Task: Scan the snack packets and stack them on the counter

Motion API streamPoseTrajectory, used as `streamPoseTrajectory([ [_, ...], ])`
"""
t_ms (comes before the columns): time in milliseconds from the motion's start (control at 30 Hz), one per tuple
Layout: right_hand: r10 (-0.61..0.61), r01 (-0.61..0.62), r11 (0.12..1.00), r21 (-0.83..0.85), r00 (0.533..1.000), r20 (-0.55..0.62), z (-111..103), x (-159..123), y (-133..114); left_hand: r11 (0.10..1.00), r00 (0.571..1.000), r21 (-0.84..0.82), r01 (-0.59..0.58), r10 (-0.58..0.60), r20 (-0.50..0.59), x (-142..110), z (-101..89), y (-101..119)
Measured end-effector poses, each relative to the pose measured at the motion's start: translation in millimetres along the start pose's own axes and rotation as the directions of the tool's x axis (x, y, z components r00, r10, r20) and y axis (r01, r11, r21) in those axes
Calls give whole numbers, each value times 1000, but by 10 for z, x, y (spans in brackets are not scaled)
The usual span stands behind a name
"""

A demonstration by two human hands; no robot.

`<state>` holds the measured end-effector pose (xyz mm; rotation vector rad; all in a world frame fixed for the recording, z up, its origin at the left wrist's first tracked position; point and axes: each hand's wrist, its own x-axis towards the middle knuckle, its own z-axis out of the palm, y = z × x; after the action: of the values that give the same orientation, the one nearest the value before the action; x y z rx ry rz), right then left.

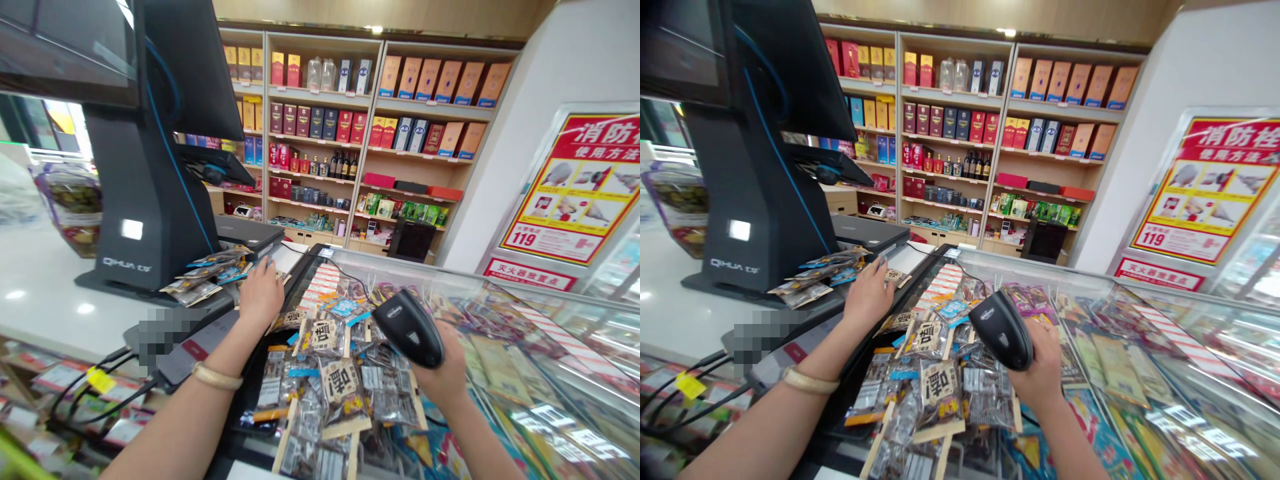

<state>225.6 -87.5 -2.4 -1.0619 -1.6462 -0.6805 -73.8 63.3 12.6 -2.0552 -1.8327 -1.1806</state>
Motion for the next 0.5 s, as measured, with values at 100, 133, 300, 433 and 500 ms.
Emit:
streamPoseTrajectory([
  [100,12,-12,1000,-8,1000,4,4,-5,-8,936,992,-347,-64,23,-121,15,-13,84],
  [133,17,-16,1000,-9,1000,8,3,-6,-11,896,993,-440,-59,6,-121,11,-4,105],
  [300,2,-1,1000,-2,998,64,-15,6,-35,706,996,-704,-78,25,-86,-45,57,190],
  [433,21,-19,1000,-14,987,161,-15,6,-52,662,991,-737,-135,102,-90,-81,64,246],
  [500,21,-18,1000,-16,978,205,-9,-4,-54,653,983,-736,-178,151,-104,-97,50,268],
])
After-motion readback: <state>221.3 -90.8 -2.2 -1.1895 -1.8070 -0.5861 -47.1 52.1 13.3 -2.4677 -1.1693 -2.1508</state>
